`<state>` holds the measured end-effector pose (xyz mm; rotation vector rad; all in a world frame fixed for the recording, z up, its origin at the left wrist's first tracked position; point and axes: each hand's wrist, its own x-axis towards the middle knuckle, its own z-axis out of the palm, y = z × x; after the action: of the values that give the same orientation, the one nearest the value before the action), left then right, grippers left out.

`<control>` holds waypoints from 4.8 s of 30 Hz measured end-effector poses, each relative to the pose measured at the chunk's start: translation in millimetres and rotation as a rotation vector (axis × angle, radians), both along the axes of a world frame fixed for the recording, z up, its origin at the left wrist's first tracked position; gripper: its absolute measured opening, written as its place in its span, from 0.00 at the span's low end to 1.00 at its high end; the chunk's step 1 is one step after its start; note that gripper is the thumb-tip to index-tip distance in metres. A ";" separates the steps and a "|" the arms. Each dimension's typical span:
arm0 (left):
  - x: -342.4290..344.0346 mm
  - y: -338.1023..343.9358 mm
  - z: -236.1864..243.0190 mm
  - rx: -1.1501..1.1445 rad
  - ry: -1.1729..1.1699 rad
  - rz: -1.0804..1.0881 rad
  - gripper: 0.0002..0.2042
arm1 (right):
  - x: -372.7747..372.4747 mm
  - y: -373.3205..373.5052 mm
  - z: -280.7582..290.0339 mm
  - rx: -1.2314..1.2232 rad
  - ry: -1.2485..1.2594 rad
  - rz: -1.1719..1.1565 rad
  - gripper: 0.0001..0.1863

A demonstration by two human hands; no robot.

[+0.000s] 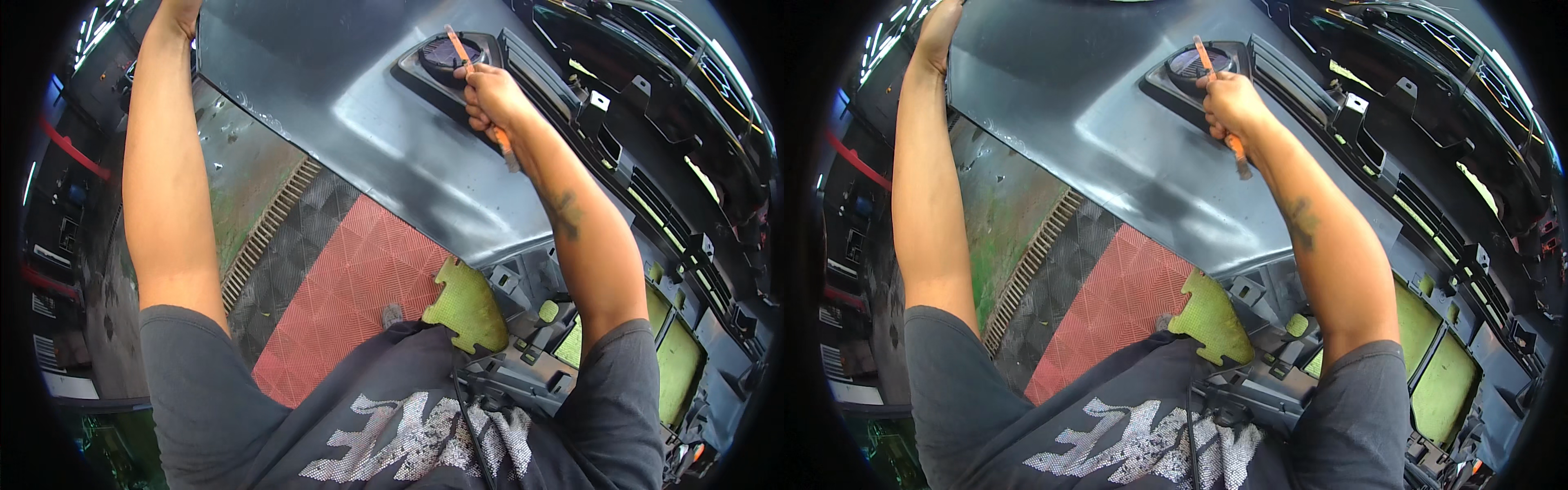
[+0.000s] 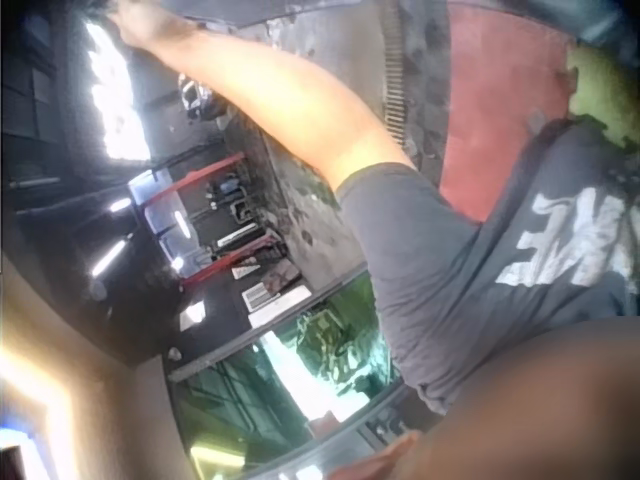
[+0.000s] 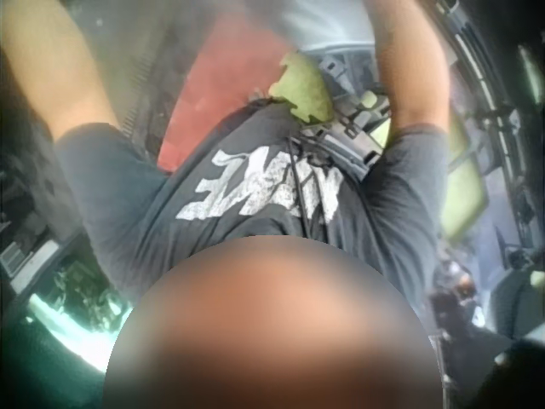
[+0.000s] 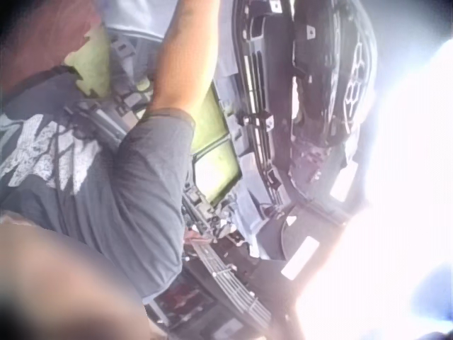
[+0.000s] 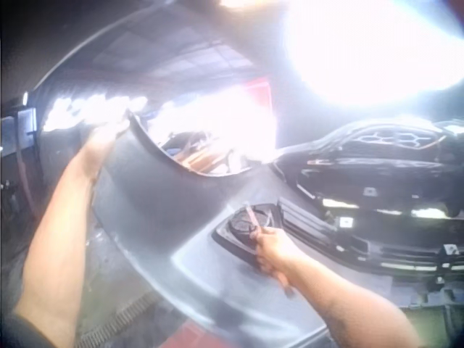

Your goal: The person removes a circular plastic component from a detached car bumper, uses a screwdriver to pry and adjust internal parts, and then reinserts the component. The person also handles small plastic fasteners on a green mat.

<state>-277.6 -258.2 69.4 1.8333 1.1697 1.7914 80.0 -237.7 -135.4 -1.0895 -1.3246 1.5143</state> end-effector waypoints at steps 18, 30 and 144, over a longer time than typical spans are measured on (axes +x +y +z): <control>10.0 -15.8 5.4 -0.059 0.001 0.093 0.27 | 32.1 24.5 22.3 0.559 -0.476 -0.194 0.15; 9.4 -24.8 -4.8 0.005 0.049 0.107 0.23 | 8.3 36.6 27.6 0.697 -0.910 -0.136 0.16; -159.3 384.6 -373.4 -0.987 -0.058 -1.023 0.15 | -14.9 -156.3 70.1 0.251 -1.833 -1.268 0.08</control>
<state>-436.9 126.4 -304.0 1.3026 0.6386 0.5113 65.2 -394.0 -65.3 -2.4764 -1.0781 -0.9269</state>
